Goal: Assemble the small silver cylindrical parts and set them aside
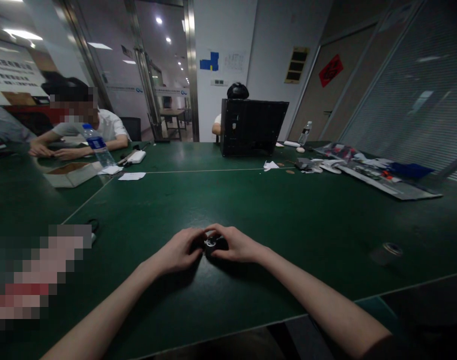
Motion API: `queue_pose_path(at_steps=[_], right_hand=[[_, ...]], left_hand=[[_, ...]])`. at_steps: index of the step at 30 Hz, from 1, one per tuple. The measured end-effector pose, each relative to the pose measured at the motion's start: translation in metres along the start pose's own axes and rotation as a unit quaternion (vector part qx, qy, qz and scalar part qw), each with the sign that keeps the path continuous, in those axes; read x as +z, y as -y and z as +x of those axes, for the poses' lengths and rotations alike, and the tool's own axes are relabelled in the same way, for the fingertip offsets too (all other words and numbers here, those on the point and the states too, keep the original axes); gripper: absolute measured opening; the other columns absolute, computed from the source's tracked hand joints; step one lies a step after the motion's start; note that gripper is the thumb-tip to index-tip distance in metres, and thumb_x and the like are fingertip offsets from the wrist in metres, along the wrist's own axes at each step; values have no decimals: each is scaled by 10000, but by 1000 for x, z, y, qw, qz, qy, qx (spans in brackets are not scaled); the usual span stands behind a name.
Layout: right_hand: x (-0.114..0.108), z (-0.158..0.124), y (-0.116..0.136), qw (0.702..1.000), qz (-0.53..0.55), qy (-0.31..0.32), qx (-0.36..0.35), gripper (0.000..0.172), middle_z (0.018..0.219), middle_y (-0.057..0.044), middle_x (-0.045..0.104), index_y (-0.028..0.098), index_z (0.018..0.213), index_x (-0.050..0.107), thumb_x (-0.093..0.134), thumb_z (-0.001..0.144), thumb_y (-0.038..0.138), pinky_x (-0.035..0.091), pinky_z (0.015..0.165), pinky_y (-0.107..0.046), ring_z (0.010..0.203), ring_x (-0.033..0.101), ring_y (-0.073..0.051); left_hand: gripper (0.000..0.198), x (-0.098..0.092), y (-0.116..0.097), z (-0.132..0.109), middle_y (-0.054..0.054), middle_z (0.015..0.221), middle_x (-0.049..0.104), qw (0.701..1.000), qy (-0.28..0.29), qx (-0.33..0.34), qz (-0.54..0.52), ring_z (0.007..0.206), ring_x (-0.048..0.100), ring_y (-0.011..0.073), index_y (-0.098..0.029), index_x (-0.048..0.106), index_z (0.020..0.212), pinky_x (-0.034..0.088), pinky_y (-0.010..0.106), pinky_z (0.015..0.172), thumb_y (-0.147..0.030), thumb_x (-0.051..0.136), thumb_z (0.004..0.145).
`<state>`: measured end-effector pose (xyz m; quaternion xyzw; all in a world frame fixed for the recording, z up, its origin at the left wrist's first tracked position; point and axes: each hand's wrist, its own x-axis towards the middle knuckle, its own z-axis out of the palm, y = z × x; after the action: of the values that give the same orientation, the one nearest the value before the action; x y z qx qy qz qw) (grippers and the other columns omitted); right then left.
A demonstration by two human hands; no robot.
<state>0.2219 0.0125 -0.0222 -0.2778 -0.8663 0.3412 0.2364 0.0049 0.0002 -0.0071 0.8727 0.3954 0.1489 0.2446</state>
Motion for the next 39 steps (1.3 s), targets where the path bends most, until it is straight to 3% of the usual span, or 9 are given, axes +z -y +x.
queue_pose_path(at_steps=[11,21,29,39], right_hand=[[12,2,-6,998,63,-15,7,663,1018,-49,645,207,1262,410,747,693,254,503,812,-299,903,641,-170],[6,2,-3,998,29,-11,50,685,893,-37,669,192,1261,409,754,684,323,500,746,-290,817,650,-179],[-1,-1,-5,997,59,9,46,481,861,-26,693,184,1213,455,653,775,206,490,710,-262,751,655,-147],[-6,-1,0,996,50,-13,73,409,839,-27,720,174,1149,522,658,764,192,488,770,-287,769,677,-160]], left_hand=[[350,-7,-7,-3,80,1074,640,999,19,-46,-13,949,591,245,-174,564,1126,454,342,847,-315,566,806],[290,-4,-6,0,67,960,651,998,15,-27,-46,852,595,208,-156,603,1009,453,306,787,-374,586,819],[291,-8,-11,0,60,978,655,996,30,-45,-75,878,602,202,-162,608,1022,462,302,803,-378,582,827],[283,-7,-10,1,57,1004,646,992,36,-69,-96,905,593,210,-179,595,1040,452,301,818,-373,546,842]])
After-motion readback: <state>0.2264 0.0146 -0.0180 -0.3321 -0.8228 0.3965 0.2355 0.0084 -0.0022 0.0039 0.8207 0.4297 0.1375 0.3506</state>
